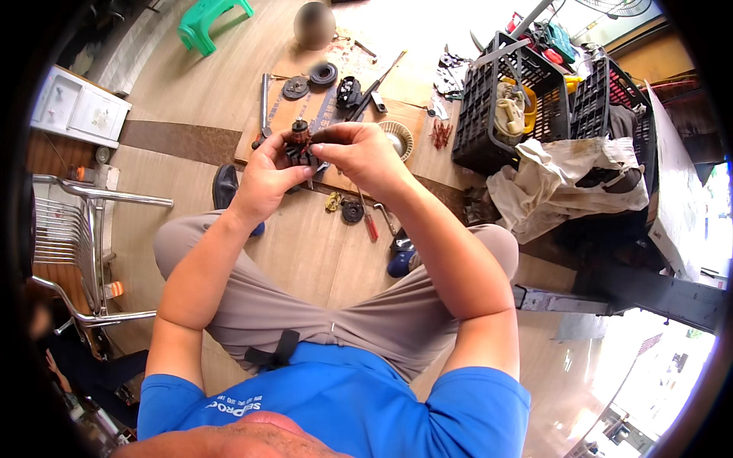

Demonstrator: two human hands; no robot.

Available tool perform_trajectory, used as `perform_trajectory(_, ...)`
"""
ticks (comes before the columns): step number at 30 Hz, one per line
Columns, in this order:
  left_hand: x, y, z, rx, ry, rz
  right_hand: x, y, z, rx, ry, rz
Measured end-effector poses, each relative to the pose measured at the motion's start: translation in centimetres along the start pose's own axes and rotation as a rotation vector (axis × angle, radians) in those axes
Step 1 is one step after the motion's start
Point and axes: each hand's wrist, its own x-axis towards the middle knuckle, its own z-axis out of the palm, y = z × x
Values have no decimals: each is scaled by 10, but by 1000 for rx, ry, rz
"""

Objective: The person manipulates the rotor and wires of a small motor by hand, using a yellow pair of pliers to adjust the components and inserting small parts.

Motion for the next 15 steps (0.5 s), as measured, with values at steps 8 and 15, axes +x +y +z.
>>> perform_trajectory(8, 0, -10, 11, 270, 103, 36, 2, 19, -1, 171, -3, 103)
perform_trajectory(15, -2, -7, 17, 781, 254, 298, 3, 24, 0, 212, 36, 143)
